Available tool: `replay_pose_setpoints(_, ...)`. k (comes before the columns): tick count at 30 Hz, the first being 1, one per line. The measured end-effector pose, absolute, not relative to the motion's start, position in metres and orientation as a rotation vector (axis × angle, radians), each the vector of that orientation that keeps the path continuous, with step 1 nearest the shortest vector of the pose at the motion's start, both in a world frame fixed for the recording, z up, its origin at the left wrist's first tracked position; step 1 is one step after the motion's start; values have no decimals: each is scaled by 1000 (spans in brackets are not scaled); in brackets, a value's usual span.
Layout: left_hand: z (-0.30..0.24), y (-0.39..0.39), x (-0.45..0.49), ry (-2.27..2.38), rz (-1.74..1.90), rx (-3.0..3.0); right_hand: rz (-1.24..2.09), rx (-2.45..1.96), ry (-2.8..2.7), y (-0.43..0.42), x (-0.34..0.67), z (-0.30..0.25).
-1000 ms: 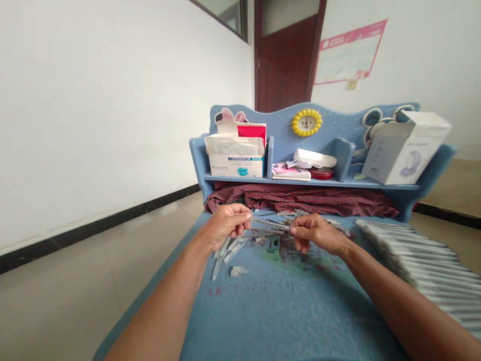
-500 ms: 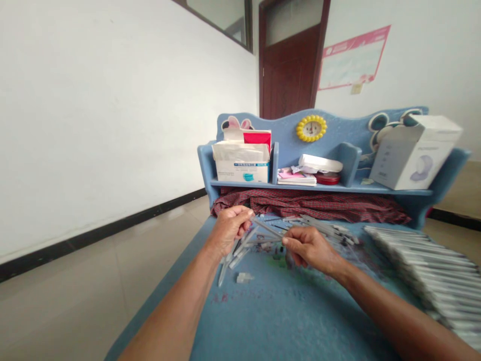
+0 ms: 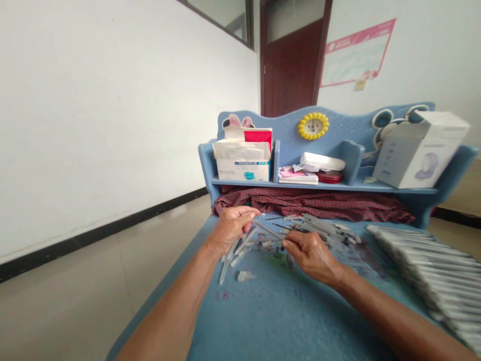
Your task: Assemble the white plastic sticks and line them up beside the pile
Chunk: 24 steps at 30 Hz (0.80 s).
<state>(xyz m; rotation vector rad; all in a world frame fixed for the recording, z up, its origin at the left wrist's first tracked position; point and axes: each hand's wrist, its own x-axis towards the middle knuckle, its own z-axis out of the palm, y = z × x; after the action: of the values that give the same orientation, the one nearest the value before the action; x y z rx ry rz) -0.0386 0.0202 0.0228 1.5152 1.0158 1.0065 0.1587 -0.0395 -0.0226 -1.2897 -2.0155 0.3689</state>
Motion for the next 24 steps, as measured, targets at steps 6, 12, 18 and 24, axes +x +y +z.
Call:
replay_pose_setpoints(6,22,17,-34,1031,976,1560,319,-1265,-2031,-36,163,-28)
replay_pose_setpoints(12,18,21,-34,1042,969,1591,313,-1315,-2078,-31,167,-27)
replay_pose_setpoints(18,25,20,-31,1080,1021,1577,161,-1418,-2184,-34,167,2)
replay_pose_setpoints(24,24,32,-25,1128,967,1507,-144,-1527,-2271,-37,167,21)
